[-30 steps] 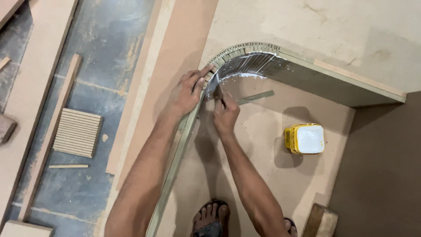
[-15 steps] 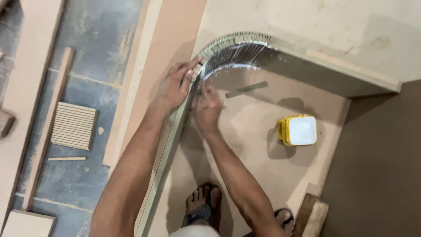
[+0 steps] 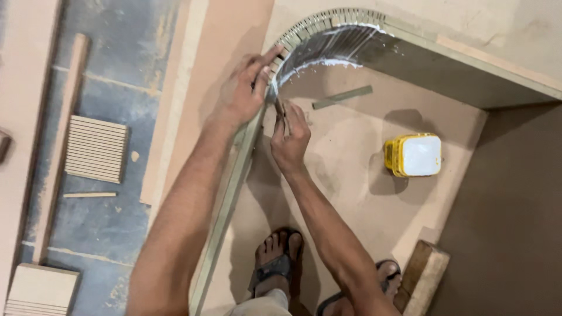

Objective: The person applies a white substance along the inner curve of a wooden structure using a small brush and a scrap piece of cardboard.

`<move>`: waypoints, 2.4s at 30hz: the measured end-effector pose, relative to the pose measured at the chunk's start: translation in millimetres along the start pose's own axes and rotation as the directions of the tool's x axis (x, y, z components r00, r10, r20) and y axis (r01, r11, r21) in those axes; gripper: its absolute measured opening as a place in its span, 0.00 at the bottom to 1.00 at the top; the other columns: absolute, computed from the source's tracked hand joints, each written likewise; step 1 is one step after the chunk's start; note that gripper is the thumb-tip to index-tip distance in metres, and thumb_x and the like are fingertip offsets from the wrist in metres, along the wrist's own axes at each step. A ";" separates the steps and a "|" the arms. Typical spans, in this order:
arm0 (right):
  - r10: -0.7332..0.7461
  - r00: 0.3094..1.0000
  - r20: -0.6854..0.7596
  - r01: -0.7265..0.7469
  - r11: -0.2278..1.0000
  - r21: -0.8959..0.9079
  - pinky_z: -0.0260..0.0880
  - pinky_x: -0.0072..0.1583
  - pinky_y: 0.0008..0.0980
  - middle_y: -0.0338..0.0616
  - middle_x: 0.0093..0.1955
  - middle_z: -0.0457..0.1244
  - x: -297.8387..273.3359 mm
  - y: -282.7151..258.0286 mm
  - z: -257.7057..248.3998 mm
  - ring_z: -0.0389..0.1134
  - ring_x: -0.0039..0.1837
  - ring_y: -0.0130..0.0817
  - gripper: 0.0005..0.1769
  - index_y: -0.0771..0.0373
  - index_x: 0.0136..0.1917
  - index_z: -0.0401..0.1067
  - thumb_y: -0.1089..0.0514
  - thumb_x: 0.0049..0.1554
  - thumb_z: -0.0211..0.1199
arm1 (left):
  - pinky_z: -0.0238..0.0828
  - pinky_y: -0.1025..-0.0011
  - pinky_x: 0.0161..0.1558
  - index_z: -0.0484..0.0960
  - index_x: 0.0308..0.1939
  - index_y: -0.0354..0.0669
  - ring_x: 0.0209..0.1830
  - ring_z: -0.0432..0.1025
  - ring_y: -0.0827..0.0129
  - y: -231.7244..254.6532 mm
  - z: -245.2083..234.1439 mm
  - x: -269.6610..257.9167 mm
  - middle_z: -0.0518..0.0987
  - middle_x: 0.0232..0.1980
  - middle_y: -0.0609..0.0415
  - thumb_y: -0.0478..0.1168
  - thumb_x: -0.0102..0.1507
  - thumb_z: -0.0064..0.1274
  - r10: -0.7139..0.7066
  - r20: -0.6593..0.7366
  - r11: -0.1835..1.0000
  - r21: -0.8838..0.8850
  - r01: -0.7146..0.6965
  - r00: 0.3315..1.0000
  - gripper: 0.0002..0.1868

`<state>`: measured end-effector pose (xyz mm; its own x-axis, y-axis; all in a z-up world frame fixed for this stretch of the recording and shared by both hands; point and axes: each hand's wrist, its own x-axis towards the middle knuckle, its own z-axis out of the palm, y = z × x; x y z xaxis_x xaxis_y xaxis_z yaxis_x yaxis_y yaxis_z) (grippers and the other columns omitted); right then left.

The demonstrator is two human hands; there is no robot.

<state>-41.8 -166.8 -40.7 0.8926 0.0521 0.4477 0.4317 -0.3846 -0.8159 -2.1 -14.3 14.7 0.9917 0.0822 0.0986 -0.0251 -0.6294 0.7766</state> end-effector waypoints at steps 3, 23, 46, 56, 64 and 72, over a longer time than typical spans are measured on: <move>0.075 0.996 0.057 -0.082 0.985 0.151 0.73 0.61 0.36 0.51 0.55 0.69 0.7 19.7 -23.0 0.71 0.58 0.37 0.14 0.70 0.58 0.75 0.71 0.61 0.54 | 0.70 0.58 0.63 0.69 0.74 0.67 0.61 0.73 0.51 -1.9 -4.3 2.3 0.76 0.61 0.46 0.41 0.74 0.38 0.022 0.007 1.000 0.016 -0.022 1.000 0.24; 0.191 0.850 -0.492 -0.269 0.958 -0.094 0.71 0.55 0.39 0.54 0.51 0.69 75.3 101.1 -43.1 0.70 0.51 0.41 0.10 0.73 0.56 0.76 0.64 0.63 0.62 | 0.72 0.56 0.58 0.69 0.74 0.69 0.59 0.73 0.51 5.2 -5.9 0.5 0.75 0.61 0.47 0.41 0.74 0.38 0.004 0.019 0.997 0.080 -0.006 1.000 0.25; 0.035 0.993 0.116 -0.047 0.994 0.098 0.71 0.60 0.33 0.51 0.56 0.70 18.2 33.9 -24.4 0.72 0.58 0.41 0.15 0.66 0.62 0.77 0.71 0.62 0.62 | 0.73 0.57 0.61 0.72 0.74 0.60 0.59 0.75 0.52 -8.9 0.9 2.0 0.75 0.60 0.47 0.36 0.76 0.41 0.119 -0.049 0.992 -0.037 -0.121 0.992 0.22; 0.173 0.854 -0.491 -0.219 0.975 -0.037 0.72 0.56 0.34 0.47 0.49 0.68 100.8 112.9 -37.1 0.69 0.51 0.36 0.07 0.72 0.55 0.76 0.66 0.65 0.61 | 0.72 0.56 0.62 0.72 0.74 0.61 0.60 0.74 0.49 -9.2 -0.7 3.0 0.75 0.62 0.45 0.37 0.76 0.40 0.085 -0.025 0.996 -0.014 -0.086 0.996 0.22; 0.059 0.941 -0.332 -0.103 0.988 -0.117 0.75 0.64 0.34 0.50 0.61 0.68 82.2 60.9 30.0 0.73 0.61 0.41 0.19 0.65 0.65 0.74 0.69 0.62 0.57 | 0.73 0.58 0.61 0.72 0.73 0.61 0.59 0.74 0.52 -6.2 0.1 1.5 0.75 0.61 0.46 0.36 0.76 0.39 0.084 -0.033 0.995 -0.055 -0.086 0.996 0.22; 0.076 0.996 -0.052 -0.074 0.997 0.038 0.72 0.68 0.37 0.54 0.63 0.69 29.4 27.7 11.2 0.73 0.65 0.45 0.15 0.67 0.64 0.75 0.70 0.63 0.63 | 0.68 0.54 0.67 0.72 0.72 0.50 0.66 0.70 0.43 -19.9 6.5 0.9 0.73 0.66 0.40 0.36 0.78 0.38 0.178 -0.066 0.981 -0.069 -0.182 0.982 0.19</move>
<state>-2.0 -165.6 -54.2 0.9148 -0.0250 0.4032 0.3694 -0.3522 -0.8599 0.1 -6.7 -4.7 0.9609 0.0197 0.2761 -0.2142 -0.5788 0.7868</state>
